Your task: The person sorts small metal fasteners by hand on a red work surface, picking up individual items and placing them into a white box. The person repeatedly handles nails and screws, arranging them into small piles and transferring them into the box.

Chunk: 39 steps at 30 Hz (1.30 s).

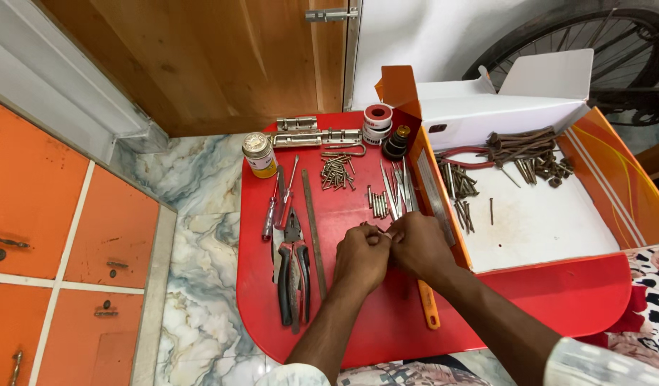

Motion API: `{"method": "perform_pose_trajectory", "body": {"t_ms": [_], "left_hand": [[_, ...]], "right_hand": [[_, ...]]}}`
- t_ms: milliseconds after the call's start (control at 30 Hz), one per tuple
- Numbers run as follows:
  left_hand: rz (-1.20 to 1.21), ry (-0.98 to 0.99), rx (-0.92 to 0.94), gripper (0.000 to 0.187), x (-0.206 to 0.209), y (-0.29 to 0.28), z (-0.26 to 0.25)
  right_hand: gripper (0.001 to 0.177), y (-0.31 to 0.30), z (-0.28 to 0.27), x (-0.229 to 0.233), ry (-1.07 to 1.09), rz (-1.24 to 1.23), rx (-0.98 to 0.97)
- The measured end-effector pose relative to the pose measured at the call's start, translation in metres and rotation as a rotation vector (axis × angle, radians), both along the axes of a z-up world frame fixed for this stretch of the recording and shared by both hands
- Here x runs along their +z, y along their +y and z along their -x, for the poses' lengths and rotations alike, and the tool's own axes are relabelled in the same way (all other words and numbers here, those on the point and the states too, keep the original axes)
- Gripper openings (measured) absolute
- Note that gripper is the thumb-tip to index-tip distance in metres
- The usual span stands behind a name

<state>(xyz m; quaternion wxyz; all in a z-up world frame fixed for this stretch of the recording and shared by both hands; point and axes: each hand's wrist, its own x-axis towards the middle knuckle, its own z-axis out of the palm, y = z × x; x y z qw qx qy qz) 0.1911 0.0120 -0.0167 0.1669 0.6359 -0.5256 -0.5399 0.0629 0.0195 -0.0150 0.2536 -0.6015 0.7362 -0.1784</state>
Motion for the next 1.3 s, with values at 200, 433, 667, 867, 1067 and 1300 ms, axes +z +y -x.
{"method": "perform_pose_trajectory", "body": {"t_ms": [200,433,667,867,1067,1300], "left_hand": [[0.028,0.076,0.177,0.035,0.016,-0.004,0.009],[-0.029,0.247,0.298,0.025,0.05,-0.002,0.028],[0.209,0.376,0.204,0.022,0.06,-0.009,0.079],[0.079,0.289,0.192,0.027,0.063,0.002,0.147],[0.005,0.16,0.101,0.042,0.037,0.002,0.191],[-0.013,0.033,0.114,0.06,0.016,0.004,0.199]], "right_hand": [[0.015,0.008,0.009,0.026,-0.41,-0.231,-0.313],[0.014,0.012,0.035,0.05,-0.818,-0.159,-0.254],[0.016,0.017,0.082,0.079,-0.731,-0.065,-0.249],[0.019,0.021,0.153,0.079,-0.53,-0.074,-0.265],[0.022,0.013,0.197,0.03,-0.375,-0.091,-0.252],[0.024,-0.01,0.206,-0.012,-0.19,-0.205,-0.108]]}}
